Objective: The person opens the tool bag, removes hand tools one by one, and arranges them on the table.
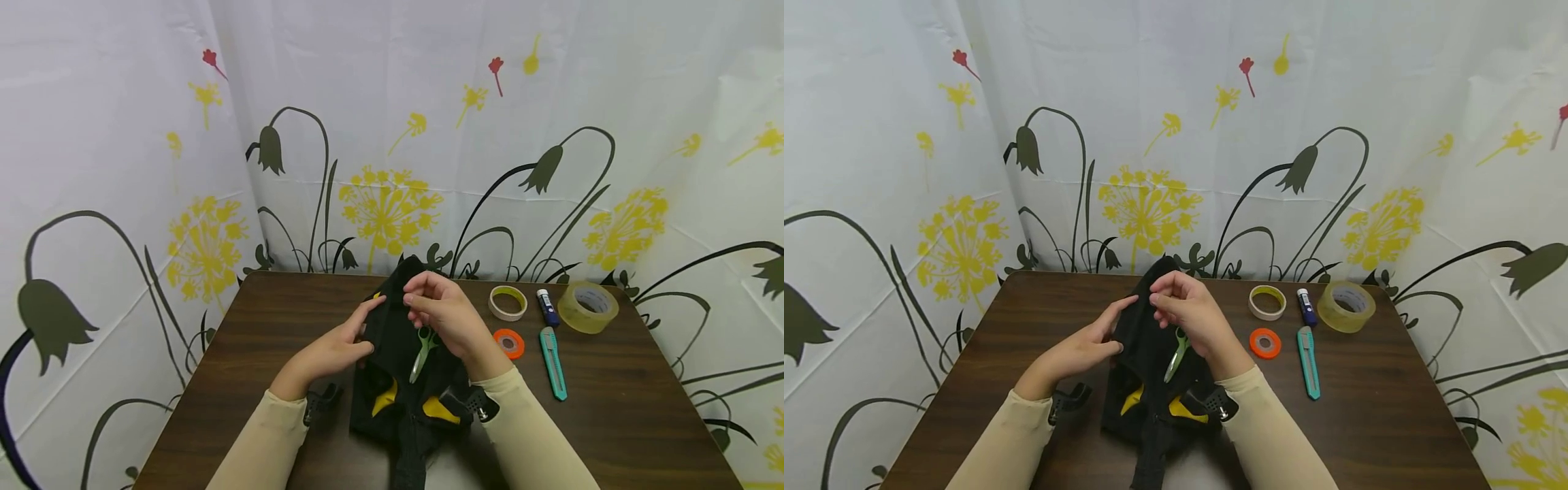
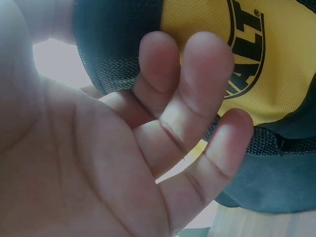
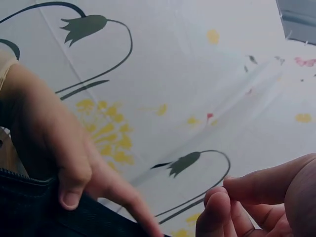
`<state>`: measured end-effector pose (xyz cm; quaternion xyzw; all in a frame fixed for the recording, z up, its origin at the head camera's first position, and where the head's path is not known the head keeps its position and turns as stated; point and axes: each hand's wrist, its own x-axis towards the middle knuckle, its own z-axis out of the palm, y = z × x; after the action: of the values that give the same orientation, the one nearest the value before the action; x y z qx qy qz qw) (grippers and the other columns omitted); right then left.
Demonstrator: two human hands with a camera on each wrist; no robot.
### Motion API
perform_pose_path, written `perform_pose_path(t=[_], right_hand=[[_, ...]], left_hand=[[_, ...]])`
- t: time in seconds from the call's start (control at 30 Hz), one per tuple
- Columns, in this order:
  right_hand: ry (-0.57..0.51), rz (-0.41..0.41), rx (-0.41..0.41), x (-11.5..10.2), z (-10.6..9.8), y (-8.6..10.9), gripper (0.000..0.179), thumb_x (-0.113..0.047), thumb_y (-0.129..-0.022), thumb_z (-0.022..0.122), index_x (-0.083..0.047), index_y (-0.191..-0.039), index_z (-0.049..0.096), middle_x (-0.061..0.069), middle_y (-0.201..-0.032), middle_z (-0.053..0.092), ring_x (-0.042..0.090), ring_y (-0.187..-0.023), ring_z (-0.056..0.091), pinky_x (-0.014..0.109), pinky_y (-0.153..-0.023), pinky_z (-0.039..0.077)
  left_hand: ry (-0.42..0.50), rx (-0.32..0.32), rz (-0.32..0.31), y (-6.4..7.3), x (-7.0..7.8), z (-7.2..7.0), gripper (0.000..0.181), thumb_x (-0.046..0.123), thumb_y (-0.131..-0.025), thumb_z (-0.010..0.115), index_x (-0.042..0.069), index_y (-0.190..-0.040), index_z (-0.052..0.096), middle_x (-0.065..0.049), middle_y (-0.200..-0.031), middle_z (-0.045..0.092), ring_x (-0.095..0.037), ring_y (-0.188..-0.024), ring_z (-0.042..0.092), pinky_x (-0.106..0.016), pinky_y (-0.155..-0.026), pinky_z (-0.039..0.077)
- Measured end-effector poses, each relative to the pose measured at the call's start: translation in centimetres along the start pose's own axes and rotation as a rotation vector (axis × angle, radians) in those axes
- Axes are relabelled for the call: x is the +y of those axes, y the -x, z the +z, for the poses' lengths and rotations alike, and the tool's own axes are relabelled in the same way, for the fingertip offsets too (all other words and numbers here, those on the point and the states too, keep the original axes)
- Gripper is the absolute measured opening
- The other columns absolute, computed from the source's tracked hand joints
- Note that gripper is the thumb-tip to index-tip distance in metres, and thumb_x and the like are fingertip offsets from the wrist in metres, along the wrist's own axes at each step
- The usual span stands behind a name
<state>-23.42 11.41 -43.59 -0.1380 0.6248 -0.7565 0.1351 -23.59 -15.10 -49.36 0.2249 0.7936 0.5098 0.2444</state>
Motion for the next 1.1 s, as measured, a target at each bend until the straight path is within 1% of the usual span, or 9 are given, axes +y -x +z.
perform_pose_path(t=[0.1,0.23,0.33,0.4,0.57,0.77,0.9,1.0,1.1], right_hand=[[-0.049,0.014,-0.005,1.2,0.5,-1.2,0.010,-0.003,-0.107,0.066,-0.004,-0.117,0.064,0.005,-0.094,0.063,0.015,-0.075,0.065,0.024,-0.067,0.057],[-0.098,0.064,0.001,3.1,0.4,-2.2,0.009,-0.002,-0.107,0.064,-0.004,-0.116,0.064,0.002,-0.091,0.066,0.013,-0.075,0.067,0.023,-0.068,0.059],[-0.089,0.130,0.022,4.6,0.0,-2.6,0.012,-0.002,-0.107,0.063,0.000,-0.119,0.063,0.001,-0.091,0.068,0.013,-0.076,0.069,0.023,-0.071,0.061],[-0.051,0.169,0.029,5.5,-0.3,-2.9,0.014,-0.001,-0.107,0.062,0.002,-0.121,0.061,0.001,-0.091,0.068,0.014,-0.078,0.069,0.024,-0.075,0.061],[0.117,0.222,0.043,6.7,-0.8,-3.3,0.024,-0.001,-0.107,0.061,0.007,-0.129,0.059,0.005,-0.098,0.066,0.019,-0.084,0.069,0.029,-0.081,0.063],[0.335,0.312,0.139,6.8,-1.0,-3.1,0.033,-0.007,-0.105,0.063,0.005,-0.135,0.059,0.010,-0.109,0.063,0.022,-0.089,0.067,0.043,-0.092,0.062],[0.539,0.366,0.190,6.4,-1.0,-2.9,0.039,-0.013,-0.107,0.063,0.003,-0.142,0.056,0.014,-0.111,0.066,0.028,-0.097,0.066,0.046,-0.094,0.056],[0.694,0.413,0.194,6.1,-1.1,-2.9,0.045,-0.020,-0.109,0.061,0.003,-0.147,0.054,0.020,-0.129,0.066,0.033,-0.114,0.065,0.049,-0.102,0.052],[0.786,0.455,0.162,6.1,-1.3,-3.0,0.050,-0.023,-0.110,0.059,0.005,-0.151,0.051,0.024,-0.148,0.059,0.038,-0.129,0.060,0.055,-0.110,0.050]], left_hand=[[0.012,0.001,0.000,0.0,-0.1,0.0,0.089,0.010,-0.105,0.053,0.049,-0.171,0.008,-0.020,-0.111,0.064,-0.044,-0.085,0.062,-0.047,-0.080,0.053],[0.030,-0.001,0.001,0.0,0.0,0.1,0.089,0.009,-0.105,0.053,0.047,-0.172,0.008,-0.023,-0.119,0.065,-0.046,-0.086,0.061,-0.049,-0.081,0.054],[0.019,0.001,-0.006,0.1,0.0,0.2,0.090,0.009,-0.105,0.054,0.047,-0.172,0.008,-0.019,-0.113,0.065,-0.046,-0.084,0.061,-0.048,-0.077,0.054],[0.008,0.004,-0.012,0.2,0.0,0.2,0.090,0.009,-0.104,0.054,0.046,-0.172,0.008,-0.016,-0.106,0.064,-0.044,-0.081,0.060,-0.047,-0.074,0.053],[-0.009,0.008,-0.013,0.3,0.1,0.0,0.091,0.009,-0.103,0.053,0.045,-0.173,0.008,-0.013,-0.098,0.061,-0.033,-0.075,0.059,-0.042,-0.071,0.050],[-0.005,-0.011,0.001,0.4,0.1,-0.2,0.091,0.007,-0.104,0.051,0.045,-0.173,0.005,-0.021,-0.114,0.064,-0.025,-0.073,0.056,-0.041,-0.072,0.050],[0.000,-0.015,0.010,0.4,0.1,-0.2,0.091,0.007,-0.104,0.051,0.048,-0.172,0.006,-0.023,-0.121,0.063,-0.024,-0.072,0.055,-0.044,-0.074,0.051],[0.000,-0.018,0.018,0.4,0.1,-0.2,0.092,0.006,-0.104,0.050,0.047,-0.173,0.006,-0.025,-0.126,0.061,-0.024,-0.072,0.053,-0.044,-0.075,0.051],[-0.004,-0.020,0.018,0.5,0.2,-0.2,0.092,0.006,-0.104,0.049,0.048,-0.172,0.005,-0.028,-0.130,0.058,-0.023,-0.069,0.050,-0.041,-0.073,0.050]])
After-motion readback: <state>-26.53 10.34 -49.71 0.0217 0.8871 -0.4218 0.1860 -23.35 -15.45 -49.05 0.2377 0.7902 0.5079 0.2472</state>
